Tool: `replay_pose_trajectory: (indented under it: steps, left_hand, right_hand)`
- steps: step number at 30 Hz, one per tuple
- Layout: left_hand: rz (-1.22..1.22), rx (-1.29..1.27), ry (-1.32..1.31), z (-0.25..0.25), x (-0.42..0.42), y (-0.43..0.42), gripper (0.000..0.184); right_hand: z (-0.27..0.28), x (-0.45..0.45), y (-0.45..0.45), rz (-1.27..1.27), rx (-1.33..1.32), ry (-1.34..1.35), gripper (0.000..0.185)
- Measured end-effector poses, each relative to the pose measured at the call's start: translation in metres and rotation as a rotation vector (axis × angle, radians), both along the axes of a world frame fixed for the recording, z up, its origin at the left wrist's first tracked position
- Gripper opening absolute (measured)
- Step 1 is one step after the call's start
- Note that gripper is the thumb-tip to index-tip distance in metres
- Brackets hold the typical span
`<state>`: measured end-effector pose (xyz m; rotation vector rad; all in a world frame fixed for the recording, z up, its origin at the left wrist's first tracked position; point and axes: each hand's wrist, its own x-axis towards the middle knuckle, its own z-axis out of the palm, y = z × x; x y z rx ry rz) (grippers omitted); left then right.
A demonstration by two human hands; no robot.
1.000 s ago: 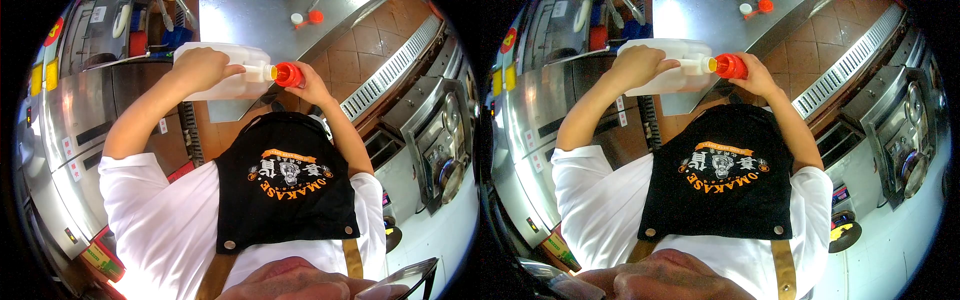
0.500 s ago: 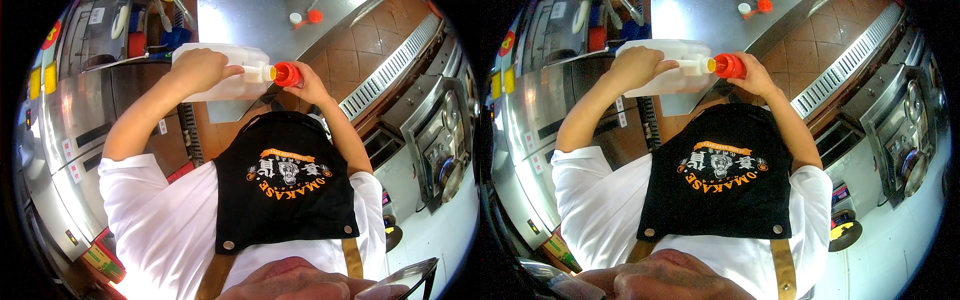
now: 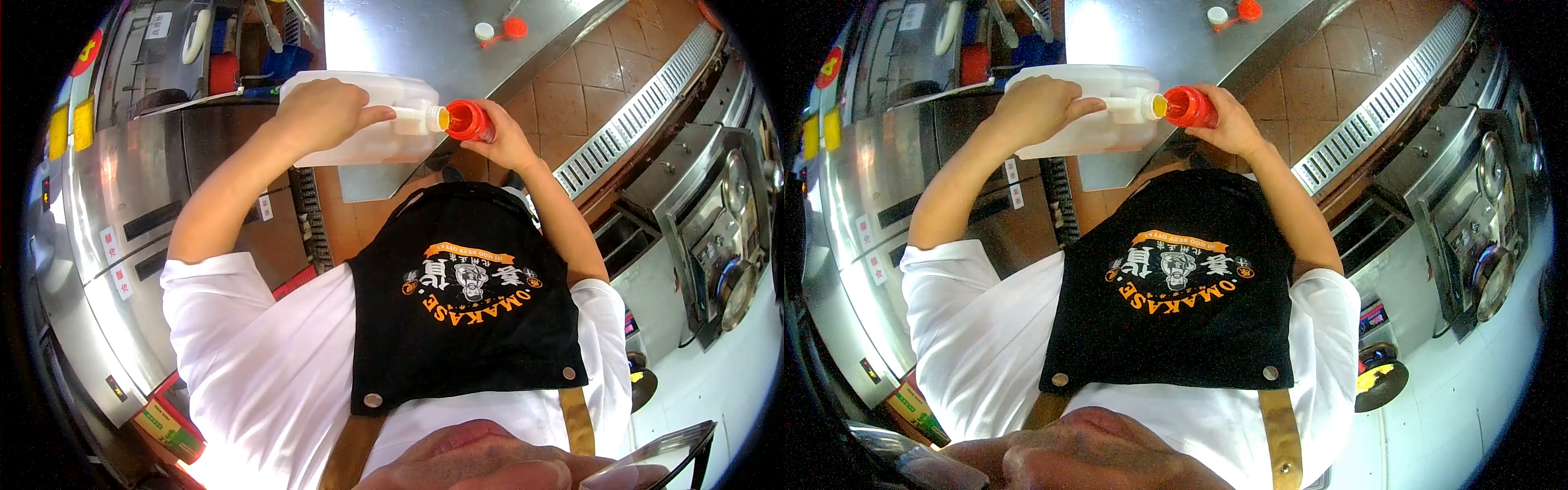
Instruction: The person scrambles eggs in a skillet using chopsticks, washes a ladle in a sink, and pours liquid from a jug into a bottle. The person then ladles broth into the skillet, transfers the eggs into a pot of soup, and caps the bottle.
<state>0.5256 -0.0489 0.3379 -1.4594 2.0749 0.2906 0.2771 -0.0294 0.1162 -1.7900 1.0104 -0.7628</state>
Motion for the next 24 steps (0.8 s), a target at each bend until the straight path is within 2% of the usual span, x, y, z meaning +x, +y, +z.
replay_pose_trajectory:
  steps: [13,17,21,24]
  left_hand:
    - [0.059,-0.042,0.125,0.005,0.041,-0.009,0.062]
    - [0.099,-0.076,0.215,0.006,0.062,-0.006,0.062]
    - [0.249,-0.057,0.365,0.008,0.089,0.002,0.055]
    - [0.365,-0.066,0.499,0.0,0.11,0.015,0.05]
  right_hand:
    - [0.016,0.022,-0.026,0.015,0.015,-0.005,0.071]
    - [0.03,0.035,-0.042,0.009,0.005,-0.091,0.072]
    - [0.037,0.052,-0.06,-0.016,-0.001,-0.138,0.072]
    - [0.02,0.067,-0.077,-0.053,0.021,-0.168,0.071]
